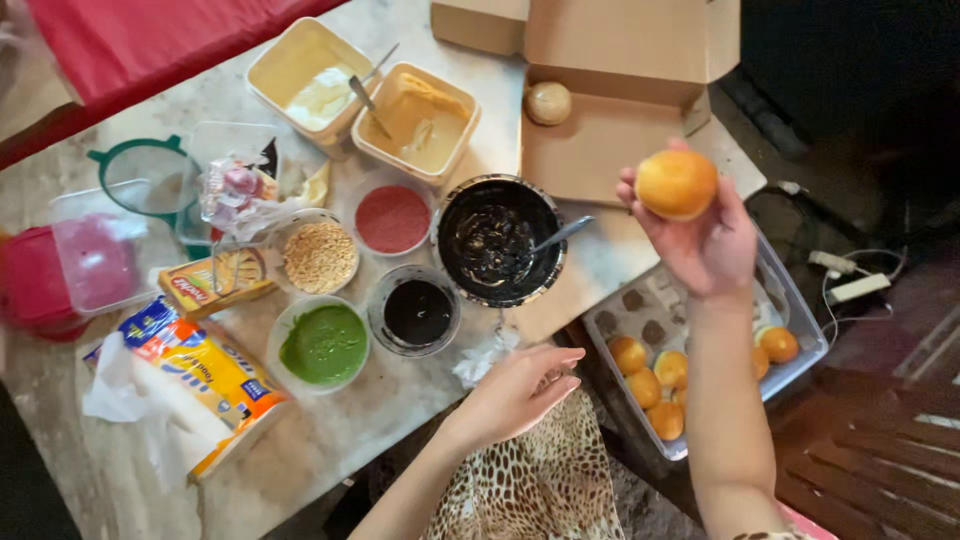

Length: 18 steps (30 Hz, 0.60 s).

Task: The person prepares donuts by hand by dipping them into different glazes and toppings including a white glaze, a pink glaze, and a green glaze, then places them into a cardboard box.

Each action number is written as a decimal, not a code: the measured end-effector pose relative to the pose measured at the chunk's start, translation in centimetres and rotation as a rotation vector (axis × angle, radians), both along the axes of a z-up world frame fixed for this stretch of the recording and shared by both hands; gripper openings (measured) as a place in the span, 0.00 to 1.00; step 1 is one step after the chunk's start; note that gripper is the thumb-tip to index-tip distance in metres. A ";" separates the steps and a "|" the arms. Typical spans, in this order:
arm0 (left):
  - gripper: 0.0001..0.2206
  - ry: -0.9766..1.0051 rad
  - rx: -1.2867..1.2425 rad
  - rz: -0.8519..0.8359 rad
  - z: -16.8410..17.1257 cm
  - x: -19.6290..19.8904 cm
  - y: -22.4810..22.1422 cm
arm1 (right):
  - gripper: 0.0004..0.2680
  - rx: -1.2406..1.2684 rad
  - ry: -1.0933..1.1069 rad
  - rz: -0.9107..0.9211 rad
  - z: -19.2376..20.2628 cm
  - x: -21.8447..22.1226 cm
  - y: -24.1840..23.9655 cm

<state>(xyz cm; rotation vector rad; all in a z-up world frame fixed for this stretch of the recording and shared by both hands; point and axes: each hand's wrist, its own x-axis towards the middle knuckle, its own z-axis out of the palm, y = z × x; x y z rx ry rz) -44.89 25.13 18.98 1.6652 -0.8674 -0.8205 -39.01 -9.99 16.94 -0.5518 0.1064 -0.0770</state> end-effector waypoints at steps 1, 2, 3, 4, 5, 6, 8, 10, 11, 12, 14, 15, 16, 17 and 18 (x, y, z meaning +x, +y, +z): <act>0.16 -0.004 0.000 0.018 0.1 0.0 1.0 | 0.24 0.000 -0.004 0.018 1.4 2.5 2.7; 0.16 0.006 -0.019 0.046 0.3 0.0 2.0 | 0.23 -0.041 0.009 0.079 3.0 4.9 5.4; 0.17 0.016 -0.038 0.074 0.5 0.1 2.9 | 0.23 -0.083 0.021 0.141 4.5 7.3 8.2; 0.17 0.011 -0.040 0.092 0.4 0.1 3.7 | 0.23 -0.085 0.016 0.159 5.3 9.4 10.3; 0.16 0.022 -0.041 0.127 0.4 0.1 4.5 | 0.21 -0.240 0.041 0.212 6.0 11.5 12.4; 0.16 0.034 -0.041 0.160 0.4 0.2 5.2 | 0.19 -0.395 0.064 0.262 6.8 13.6 14.5; 0.16 0.030 -0.058 0.214 0.0 0.3 6.3 | 0.22 -0.774 -0.022 0.324 5.5 18.5 15.7; 0.15 0.031 -0.073 0.264 -0.4 0.3 7.2 | 0.26 -1.149 -0.114 0.372 4.7 22.3 17.5; 0.15 0.047 -0.073 0.283 -0.5 0.3 7.5 | 0.24 -1.406 -0.192 0.398 4.7 23.7 18.6; 0.14 0.062 -0.072 0.300 -0.6 0.3 7.9 | 0.24 -1.662 -0.275 0.415 4.7 25.0 19.6; 0.15 0.096 -0.082 0.331 -1.2 0.2 8.1 | 0.23 -2.033 -0.342 0.457 2.9 26.6 20.2; 0.15 0.131 -0.091 0.353 -1.5 0.2 8.1 | 0.23 -2.405 -0.401 0.482 2.1 27.4 20.5; 0.15 0.131 -0.092 0.360 -1.5 0.3 8.3 | 0.23 -2.404 -0.409 0.486 0.9 28.1 20.2; 0.15 0.134 -0.097 0.370 -1.5 0.4 8.5 | 0.24 -2.395 -0.475 0.500 -0.3 28.9 19.9; 0.15 0.140 -0.103 0.377 -1.6 0.5 8.6 | 0.25 -2.384 -0.537 0.515 -1.5 29.5 19.5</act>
